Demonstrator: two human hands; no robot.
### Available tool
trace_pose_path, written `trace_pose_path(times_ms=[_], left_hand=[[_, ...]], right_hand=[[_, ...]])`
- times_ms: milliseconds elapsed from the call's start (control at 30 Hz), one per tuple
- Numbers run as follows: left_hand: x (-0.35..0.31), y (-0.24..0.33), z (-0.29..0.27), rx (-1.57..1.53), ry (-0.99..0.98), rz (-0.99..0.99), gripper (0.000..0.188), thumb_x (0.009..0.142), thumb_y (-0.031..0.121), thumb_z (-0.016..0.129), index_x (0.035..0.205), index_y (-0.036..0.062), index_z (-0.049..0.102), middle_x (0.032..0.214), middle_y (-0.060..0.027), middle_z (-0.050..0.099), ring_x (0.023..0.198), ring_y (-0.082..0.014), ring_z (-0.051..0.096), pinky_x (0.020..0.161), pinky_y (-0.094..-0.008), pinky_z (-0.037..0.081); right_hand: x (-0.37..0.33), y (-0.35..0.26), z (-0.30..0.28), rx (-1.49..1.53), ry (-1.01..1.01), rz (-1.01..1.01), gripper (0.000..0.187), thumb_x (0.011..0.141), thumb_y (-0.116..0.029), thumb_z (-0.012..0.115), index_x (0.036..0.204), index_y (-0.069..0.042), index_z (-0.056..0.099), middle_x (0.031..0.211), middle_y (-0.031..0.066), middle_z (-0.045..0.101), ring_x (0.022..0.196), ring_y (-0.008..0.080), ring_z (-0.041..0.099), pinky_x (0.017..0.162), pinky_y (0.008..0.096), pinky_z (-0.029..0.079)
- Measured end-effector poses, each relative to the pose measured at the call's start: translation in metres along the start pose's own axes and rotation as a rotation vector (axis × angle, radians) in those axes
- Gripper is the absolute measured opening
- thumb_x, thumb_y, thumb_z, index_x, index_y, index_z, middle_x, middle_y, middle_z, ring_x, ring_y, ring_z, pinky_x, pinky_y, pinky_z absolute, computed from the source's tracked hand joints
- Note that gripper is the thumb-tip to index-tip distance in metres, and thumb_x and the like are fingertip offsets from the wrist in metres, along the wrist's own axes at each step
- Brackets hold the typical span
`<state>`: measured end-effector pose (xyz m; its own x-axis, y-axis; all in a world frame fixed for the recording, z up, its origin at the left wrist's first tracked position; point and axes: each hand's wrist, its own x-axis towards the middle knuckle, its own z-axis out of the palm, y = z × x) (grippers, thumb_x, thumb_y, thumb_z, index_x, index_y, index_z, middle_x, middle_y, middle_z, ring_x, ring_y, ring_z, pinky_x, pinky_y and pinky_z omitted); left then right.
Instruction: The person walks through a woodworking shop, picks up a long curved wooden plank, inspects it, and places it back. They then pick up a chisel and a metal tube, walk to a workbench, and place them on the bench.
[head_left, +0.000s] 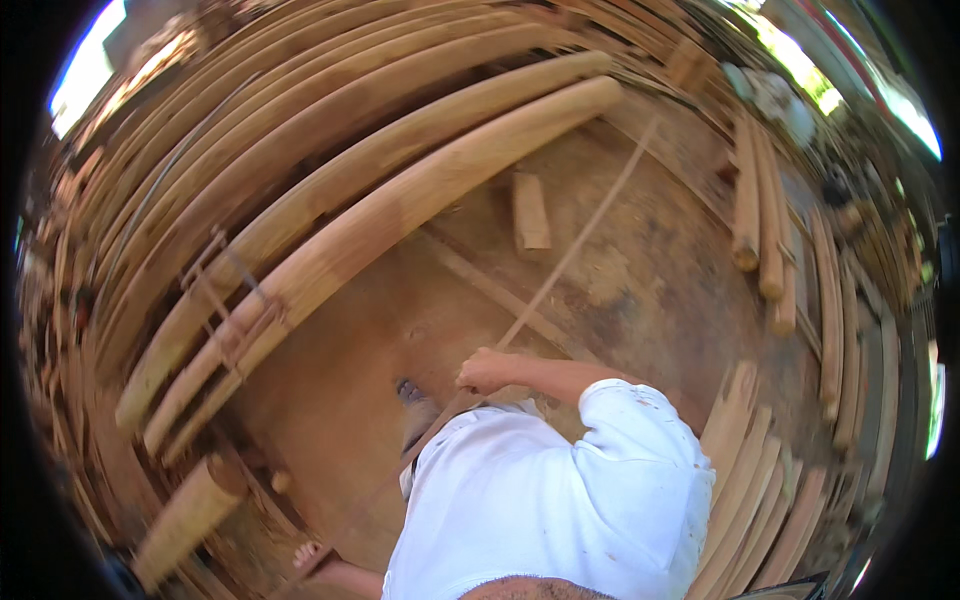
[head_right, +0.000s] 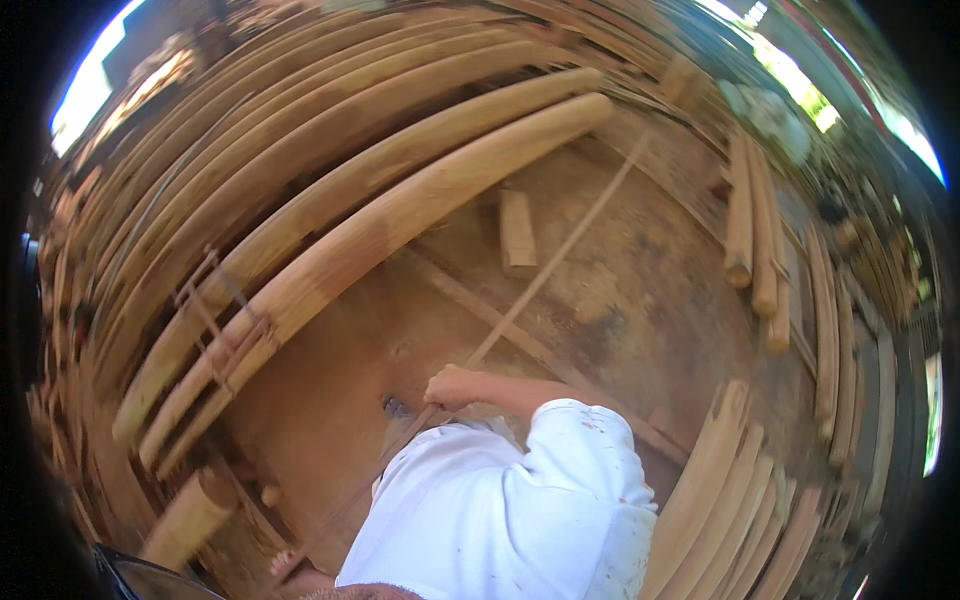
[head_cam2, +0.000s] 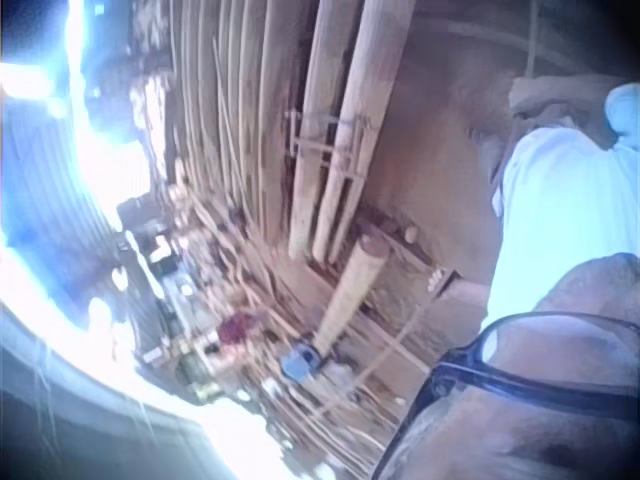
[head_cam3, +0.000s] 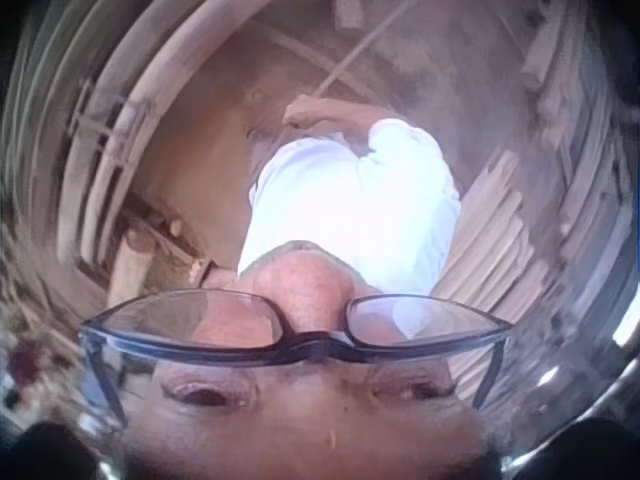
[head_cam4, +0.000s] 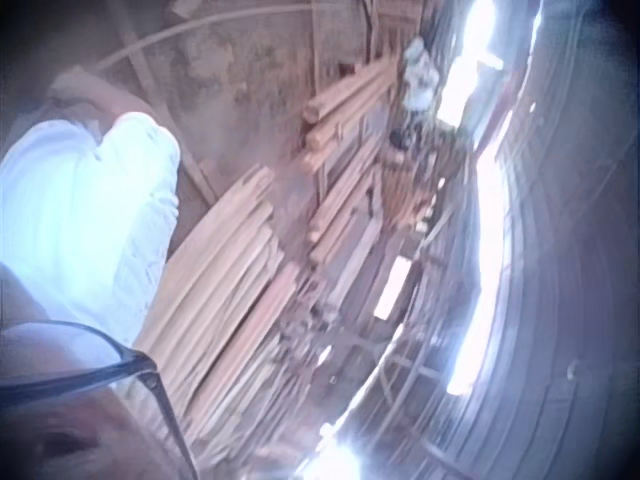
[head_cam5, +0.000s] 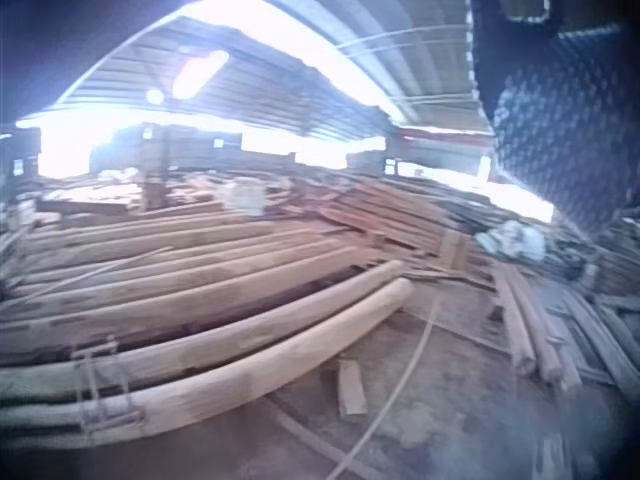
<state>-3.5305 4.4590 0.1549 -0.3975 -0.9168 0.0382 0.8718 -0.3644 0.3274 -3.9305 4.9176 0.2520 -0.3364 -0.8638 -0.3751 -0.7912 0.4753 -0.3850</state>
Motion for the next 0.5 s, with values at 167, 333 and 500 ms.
trace_pose_path(times_ms=[167, 333, 500], left_hand=[[0.083, -0.108, 0.005, -0.235, -0.263, -0.117, 0.032, 0.097, 0.021, 0.045, 0.069, 0.0217, 0.030, 0.064, 0.0036, 0.031, 0.053, -0.0123, 0.033, 0.051, -0.0268, 0.031], [0.139, -0.212, 0.017, -0.354, -0.353, -0.267, 0.031, 0.098, 0.021, 0.046, 0.069, 0.0206, 0.033, 0.063, 0.0030, 0.034, 0.054, -0.0125, 0.036, 0.052, -0.0268, 0.033], [0.165, -0.285, 0.030, -0.415, -0.398, -0.345, 0.031, 0.098, 0.021, 0.046, 0.069, 0.0194, 0.036, 0.063, 0.0025, 0.037, 0.054, -0.0127, 0.039, 0.053, -0.0268, 0.034]], right_hand=[[0.044, 0.017, -0.027, -0.007, 0.080, 0.030, 0.012, 0.075, -0.016, 0.070, 0.087, -0.013, 0.072, 0.083, 0.0094, 0.073, 0.085, 0.0337, 0.072, 0.069, 0.0488, 0.055], [0.067, 0.037, -0.056, -0.001, 0.154, 0.078, 0.011, 0.077, -0.018, 0.069, 0.087, -0.015, 0.072, 0.082, 0.0083, 0.073, 0.087, 0.0314, 0.073, 0.070, 0.0477, 0.055], [0.067, 0.078, -0.081, -0.040, 0.155, 0.152, 0.012, 0.076, -0.021, 0.069, 0.087, -0.017, 0.072, 0.084, 0.0068, 0.073, 0.087, 0.0310, 0.073, 0.071, 0.0477, 0.055]])
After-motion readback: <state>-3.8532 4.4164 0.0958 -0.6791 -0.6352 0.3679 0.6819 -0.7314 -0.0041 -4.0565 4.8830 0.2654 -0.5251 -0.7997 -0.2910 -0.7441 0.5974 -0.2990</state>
